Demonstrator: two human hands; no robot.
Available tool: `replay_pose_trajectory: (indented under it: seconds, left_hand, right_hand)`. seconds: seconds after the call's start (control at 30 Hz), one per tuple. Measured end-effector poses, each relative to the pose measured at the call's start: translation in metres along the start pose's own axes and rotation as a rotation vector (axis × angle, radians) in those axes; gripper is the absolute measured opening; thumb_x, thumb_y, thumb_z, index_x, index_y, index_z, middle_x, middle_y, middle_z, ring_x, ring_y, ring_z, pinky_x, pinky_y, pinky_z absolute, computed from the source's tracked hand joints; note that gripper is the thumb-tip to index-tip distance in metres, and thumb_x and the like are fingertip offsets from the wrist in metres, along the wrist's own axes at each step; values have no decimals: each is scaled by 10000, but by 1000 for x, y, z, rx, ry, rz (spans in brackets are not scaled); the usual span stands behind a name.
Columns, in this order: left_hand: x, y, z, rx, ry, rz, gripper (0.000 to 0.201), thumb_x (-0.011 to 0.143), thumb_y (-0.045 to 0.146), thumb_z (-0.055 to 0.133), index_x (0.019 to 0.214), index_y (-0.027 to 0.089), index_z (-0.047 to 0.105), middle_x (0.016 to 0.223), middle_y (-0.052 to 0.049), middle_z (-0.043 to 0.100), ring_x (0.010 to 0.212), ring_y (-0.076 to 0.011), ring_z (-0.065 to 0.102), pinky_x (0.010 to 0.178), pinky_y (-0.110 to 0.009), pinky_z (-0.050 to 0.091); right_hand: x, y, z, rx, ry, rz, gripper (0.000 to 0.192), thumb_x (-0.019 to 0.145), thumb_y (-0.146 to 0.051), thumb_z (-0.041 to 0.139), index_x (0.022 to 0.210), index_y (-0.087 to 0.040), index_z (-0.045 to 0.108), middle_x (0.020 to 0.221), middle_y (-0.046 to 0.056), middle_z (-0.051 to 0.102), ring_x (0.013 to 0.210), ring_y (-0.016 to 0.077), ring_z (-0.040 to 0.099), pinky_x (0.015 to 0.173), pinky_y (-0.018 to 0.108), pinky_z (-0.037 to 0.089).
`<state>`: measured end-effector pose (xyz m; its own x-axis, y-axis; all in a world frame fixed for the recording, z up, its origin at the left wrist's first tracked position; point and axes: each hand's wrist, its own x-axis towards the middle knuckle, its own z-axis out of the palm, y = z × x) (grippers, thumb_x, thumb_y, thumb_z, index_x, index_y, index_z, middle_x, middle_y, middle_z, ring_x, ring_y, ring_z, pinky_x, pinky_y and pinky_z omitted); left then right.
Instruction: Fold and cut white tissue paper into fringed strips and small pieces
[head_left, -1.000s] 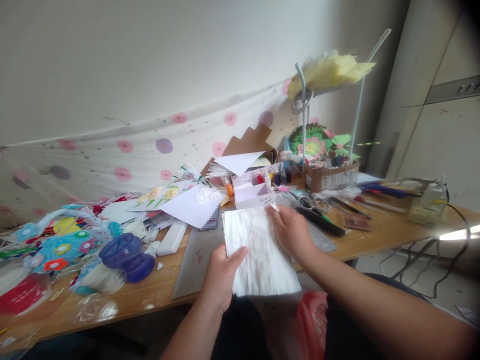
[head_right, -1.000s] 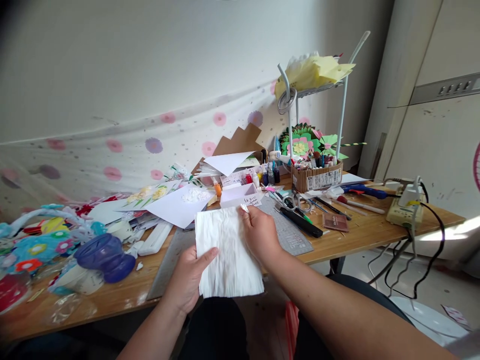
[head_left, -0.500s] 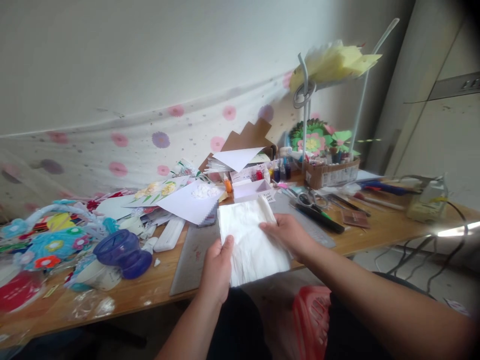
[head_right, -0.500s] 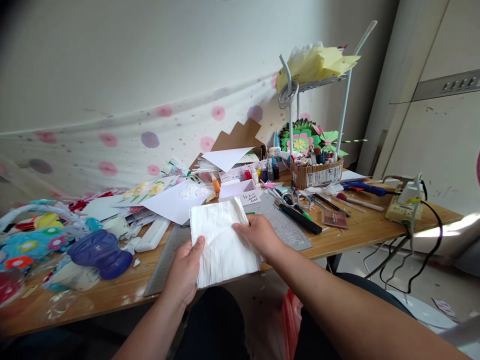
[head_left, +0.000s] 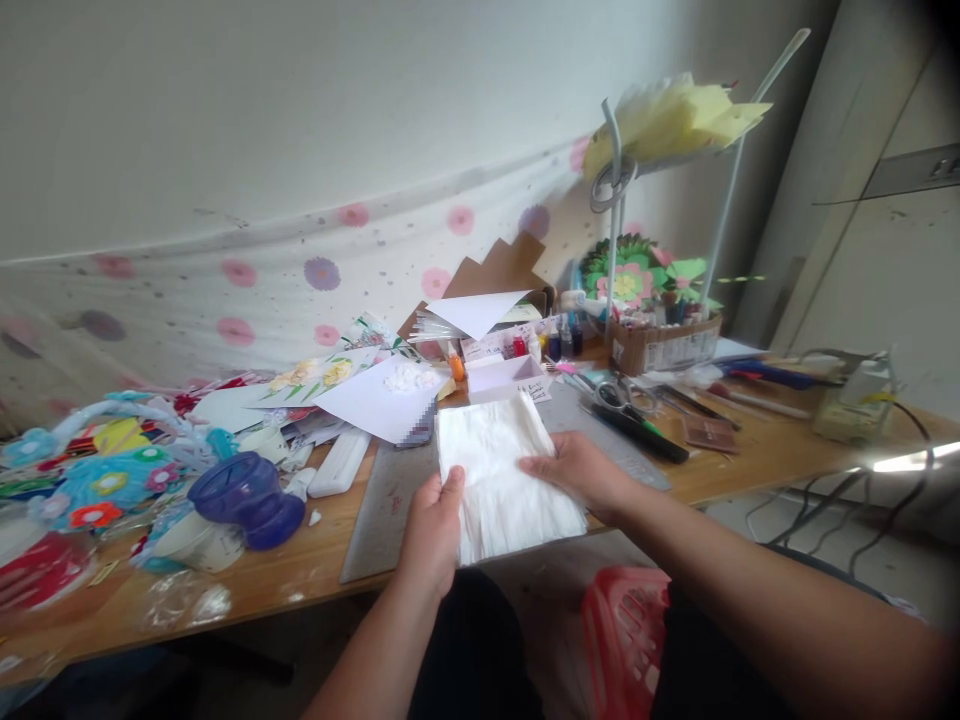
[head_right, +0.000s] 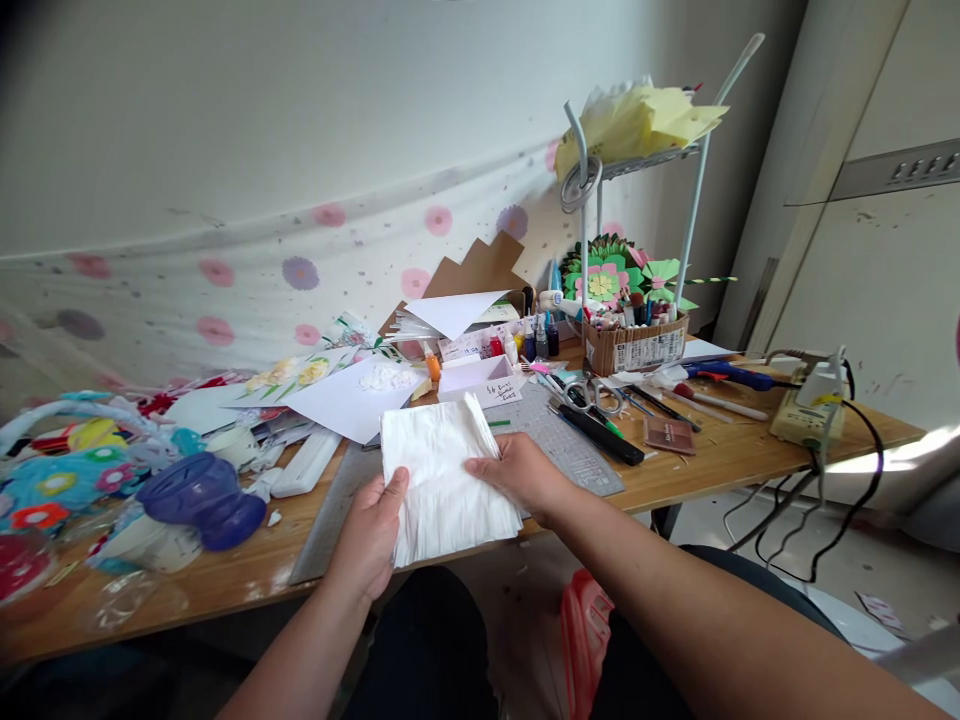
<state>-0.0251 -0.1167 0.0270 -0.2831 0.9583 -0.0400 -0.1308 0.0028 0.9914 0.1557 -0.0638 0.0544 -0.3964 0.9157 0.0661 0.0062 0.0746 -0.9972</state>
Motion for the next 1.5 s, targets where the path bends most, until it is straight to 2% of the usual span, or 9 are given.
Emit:
replay_pose_trajectory:
  seconds: [0.17, 0.43, 0.63, 0.9, 1.0, 1.07, 1.23, 1.33, 1.5]
  left_hand:
    - [-2, 8, -6, -208, -122, -105, 411, 763, 382, 613, 1117, 177, 574, 1002, -102, 682, 928, -255, 633, 792, -377, 492]
    - [-8, 23, -17, -240, -257, -58, 306, 630, 224, 726, 924, 166, 669, 871, -72, 705, 806, -236, 646, 722, -327, 504]
    - [-10, 24, -19, -305, -349, -49, 168, 617, 313, 711, 707, 180, 664, 657, -37, 668, 552, -179, 603, 495, -279, 473]
    - [-1, 24, -10, -374, -422, -62, 188, 687, 164, 631, 517, 166, 551, 458, 15, 569, 385, -109, 501, 373, -190, 351]
    - [0, 26, -11, -303, -423, -92, 179, 673, 168, 651, 514, 162, 569, 481, 6, 591, 408, -117, 527, 391, -199, 377]
    - [-1, 29, -13, -242, -413, -99, 60, 647, 199, 689, 624, 169, 642, 573, -17, 647, 487, -138, 580, 451, -221, 434]
    - [-1, 33, -14, -209, -468, -119, 449, 625, 261, 726, 1061, 210, 630, 866, -76, 704, 772, -230, 652, 689, -333, 507]
    - [3, 27, -12, -187, -419, -114, 386, 621, 237, 734, 994, 178, 657, 968, -95, 692, 900, -260, 633, 772, -337, 490]
    - [11, 10, -5, -187, -243, -244, 255, 668, 322, 706, 822, 123, 664, 807, -108, 709, 789, -265, 662, 675, -335, 508]
  right_hand:
    - [-1, -1, -7, 195, -142, 84, 290, 641, -410, 705, 721, -134, 663, 676, 45, 690, 576, 175, 628, 567, 305, 503]
    - [-12, -11, -14, 520, -300, 116, 140, 603, -184, 757, 732, -134, 739, 710, 71, 727, 609, 159, 664, 603, 266, 522]
    - [-17, -13, -17, 563, -320, 88, 44, 605, -166, 738, 584, -133, 718, 651, 80, 701, 572, 205, 658, 535, 316, 526]
    - [-19, -13, -21, 520, -323, 20, 105, 629, -126, 700, 524, -127, 698, 594, 39, 641, 547, 162, 611, 495, 258, 481]
    - [-20, -11, -25, 452, -324, 22, 84, 657, -160, 696, 582, -129, 717, 636, 49, 664, 569, 163, 620, 503, 252, 480]
    - [-21, -11, -27, 396, -332, 31, 73, 675, -186, 695, 650, -130, 733, 702, 69, 692, 598, 171, 636, 515, 253, 484]
    - [-24, -16, -29, 381, -280, 96, 166, 688, -241, 696, 826, -159, 738, 815, 78, 721, 682, 181, 659, 629, 284, 498]
    - [-22, -15, -27, 425, -214, 162, 265, 685, -234, 687, 945, -187, 705, 869, 62, 716, 746, 177, 654, 666, 272, 490]
    - [-14, 2, -24, 366, -138, 263, 141, 658, -238, 682, 745, -128, 685, 658, 48, 676, 562, 140, 602, 542, 243, 462]
